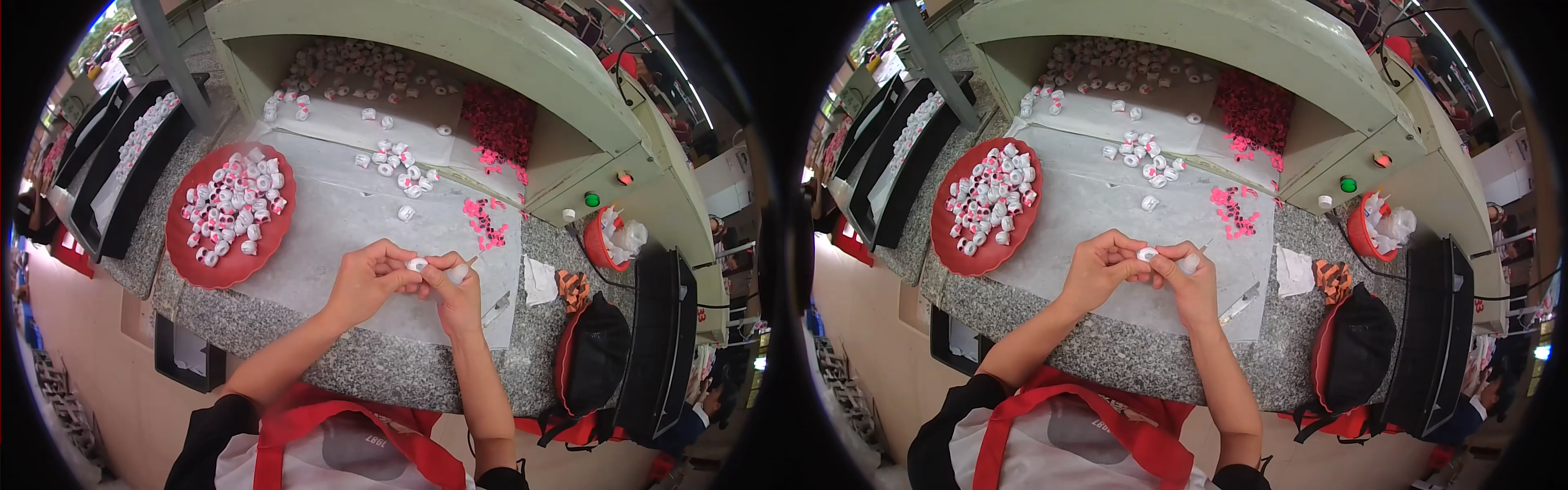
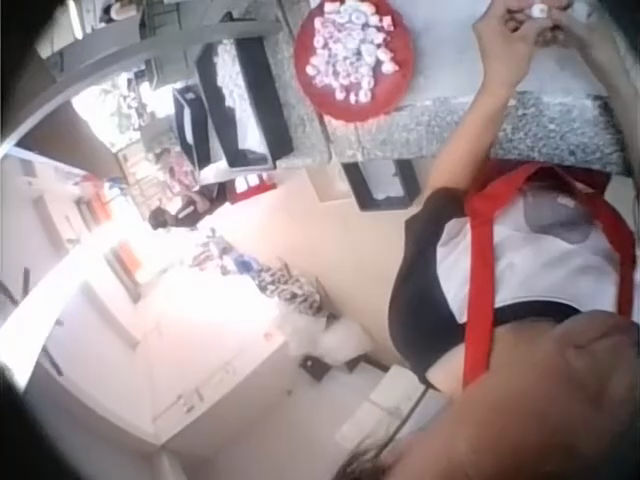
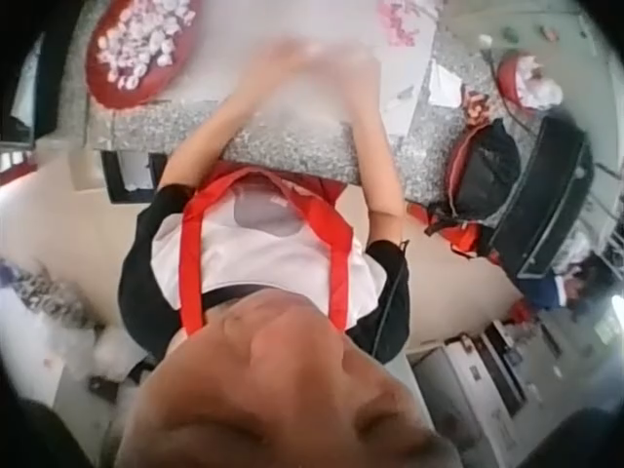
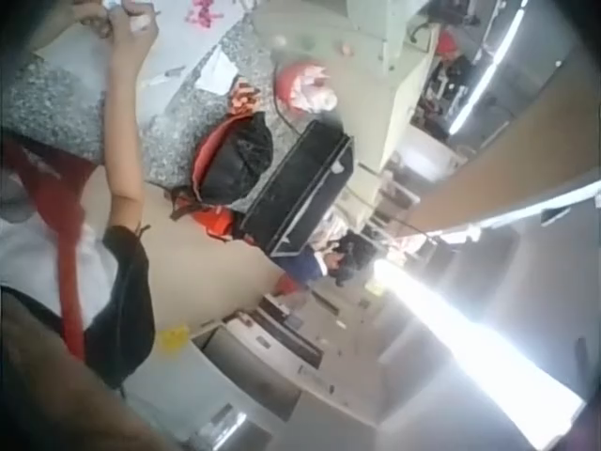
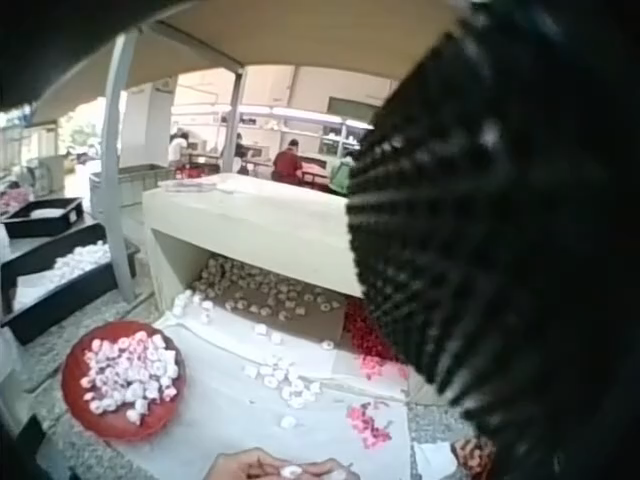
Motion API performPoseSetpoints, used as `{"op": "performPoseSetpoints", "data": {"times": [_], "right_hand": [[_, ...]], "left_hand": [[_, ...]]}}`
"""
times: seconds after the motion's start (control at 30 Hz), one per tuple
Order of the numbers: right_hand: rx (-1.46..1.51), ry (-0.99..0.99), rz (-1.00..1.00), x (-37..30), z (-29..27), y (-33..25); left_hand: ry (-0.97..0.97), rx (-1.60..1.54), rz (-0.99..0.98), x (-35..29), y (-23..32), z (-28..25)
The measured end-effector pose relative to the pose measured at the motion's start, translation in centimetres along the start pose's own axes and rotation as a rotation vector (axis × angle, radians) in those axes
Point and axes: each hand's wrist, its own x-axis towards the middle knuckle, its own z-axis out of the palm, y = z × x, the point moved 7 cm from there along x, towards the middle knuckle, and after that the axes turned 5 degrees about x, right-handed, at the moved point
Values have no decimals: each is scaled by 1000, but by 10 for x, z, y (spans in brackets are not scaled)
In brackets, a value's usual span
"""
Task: Applying glue and attaching pink bows to white Hello Kitty toy heads at a factory workstation.
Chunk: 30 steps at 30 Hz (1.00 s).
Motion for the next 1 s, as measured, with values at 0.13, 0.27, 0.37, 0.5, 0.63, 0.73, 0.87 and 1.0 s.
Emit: {"op": "performPoseSetpoints", "data": {"times": [0.13, 0.27, 0.37, 0.5, 0.63, 0.73, 0.87, 1.0], "right_hand": [[-84, -10, -8, -4, 10, -3], [-203, 44, 34, -8, 9, -12], [-407, 98, -86, -2, -9, -11], [-357, 83, -164, -6, -6, -12], [-483, 128, -284, -1, -20, -14], [-424, 221, -341, -12, -26, -34], [-94, 148, -233, -14, -23, -41], [-166, 297, -319, -26, -19, -79]], "left_hand": [[32, 233, 61, -11, 19, -11], [446, 864, 274, -21, 69, -105], [703, 1504, 378, -9, 91, -110], [236, 1405, 620, 42, 57, -12], [-23, 1384, 751, 72, 1, 4], [83, 851, 268, 60, 19, -18], [-25, -232, -236, 25, 8, -17], [9, -296, -100, 9, 8, -5]]}}
